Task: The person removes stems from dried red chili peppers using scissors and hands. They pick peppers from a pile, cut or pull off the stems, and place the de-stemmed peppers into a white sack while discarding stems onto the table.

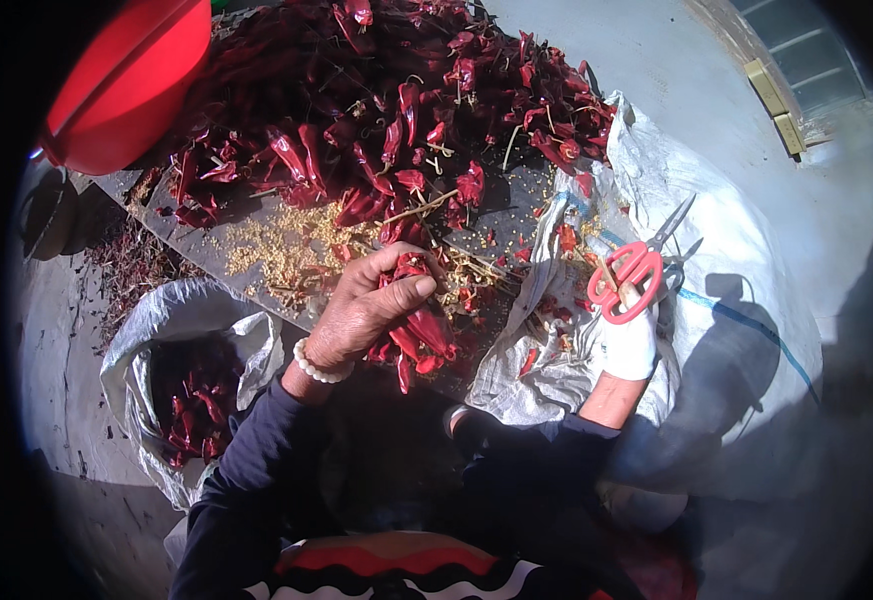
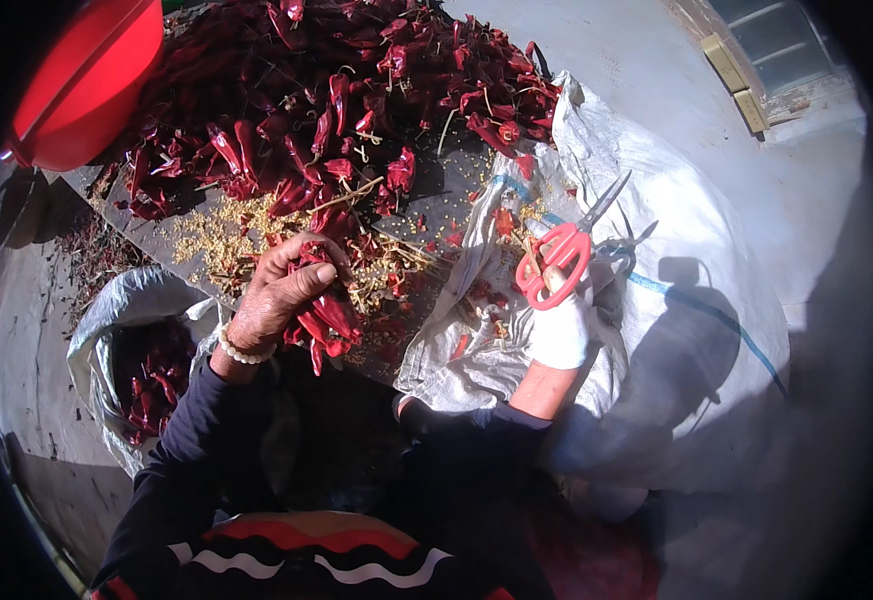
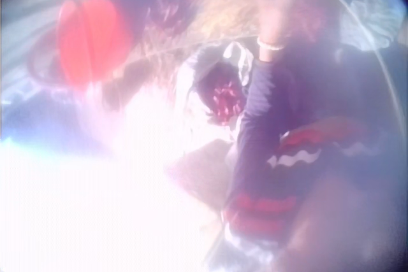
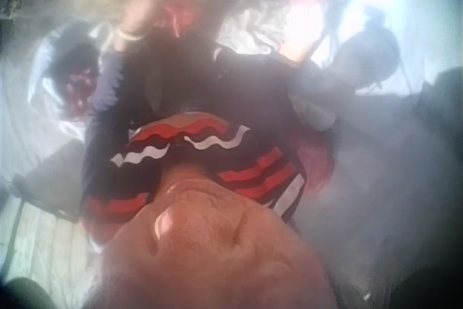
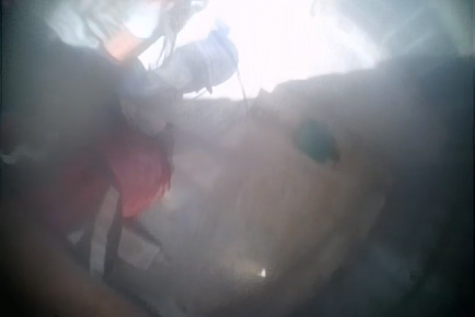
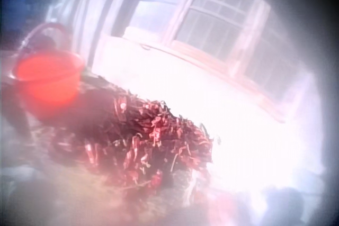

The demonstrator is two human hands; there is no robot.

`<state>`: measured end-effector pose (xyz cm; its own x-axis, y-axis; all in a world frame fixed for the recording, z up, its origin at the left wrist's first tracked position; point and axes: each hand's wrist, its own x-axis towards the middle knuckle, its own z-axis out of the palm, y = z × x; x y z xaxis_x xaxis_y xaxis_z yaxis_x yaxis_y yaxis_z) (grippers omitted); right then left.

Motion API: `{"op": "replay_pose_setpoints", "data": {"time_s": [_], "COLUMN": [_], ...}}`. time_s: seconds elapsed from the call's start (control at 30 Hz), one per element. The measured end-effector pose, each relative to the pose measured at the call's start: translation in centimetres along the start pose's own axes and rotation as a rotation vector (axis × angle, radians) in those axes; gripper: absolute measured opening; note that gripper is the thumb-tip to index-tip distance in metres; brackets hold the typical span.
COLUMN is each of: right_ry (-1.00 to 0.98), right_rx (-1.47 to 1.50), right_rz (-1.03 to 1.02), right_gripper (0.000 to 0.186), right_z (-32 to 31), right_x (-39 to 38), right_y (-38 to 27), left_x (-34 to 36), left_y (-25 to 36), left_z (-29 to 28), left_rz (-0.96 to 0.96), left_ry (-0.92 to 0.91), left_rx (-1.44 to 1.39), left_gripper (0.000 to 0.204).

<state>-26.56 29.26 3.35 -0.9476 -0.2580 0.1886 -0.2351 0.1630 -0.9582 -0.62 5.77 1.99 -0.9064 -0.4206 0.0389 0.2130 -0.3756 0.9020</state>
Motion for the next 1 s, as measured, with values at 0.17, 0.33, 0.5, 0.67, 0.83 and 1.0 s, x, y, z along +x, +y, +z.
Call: {"op": "replay_pose_setpoints", "data": {"time_s": [0.17, 0.33, 0.5, 0.67, 0.83, 1.0], "right_ry": [-0.202, -0.422, -0.443, -0.568, -0.613, -0.651], "right_rx": [0.312, 0.242, -0.568, -0.599, -0.574, -0.592], "right_rz": [0.018, 0.041, -0.684, -0.716, -0.767, -0.706], "right_gripper": [0.045, 0.054, 0.055, 0.047, 0.049, 0.048], "right_z": [3.1, 5.2, 5.7, 5.8, 6.1, 6.3], "right_x": [-2.8, -6.0, -7.2, -7.5, -7.6, -7.9], "right_y": [-1.9, -4.6, -6.4, -7.8, -7.8, -8.2], "left_x": [-0.3, -0.3, -0.7, -0.5, -0.7, -0.6], "left_y": [0.6, 0.5, 1.2, 1.6, 1.7, 1.8], "left_z": [-0.3, -0.9, -2.0, -2.6, -2.8, -3.6], "left_rz": [0.031, 0.126, 0.053, 0.16, 0.125, 0.173], "left_ry": [0.015, -0.014, -0.013, -0.014, -0.029, -0.061], "left_rx": [0.087, 0.171, 0.201, 0.24, 0.207, 0.32], "left_gripper": [0.02, 0.016, 0.017, 0.02, 0.028, 0.033]}}
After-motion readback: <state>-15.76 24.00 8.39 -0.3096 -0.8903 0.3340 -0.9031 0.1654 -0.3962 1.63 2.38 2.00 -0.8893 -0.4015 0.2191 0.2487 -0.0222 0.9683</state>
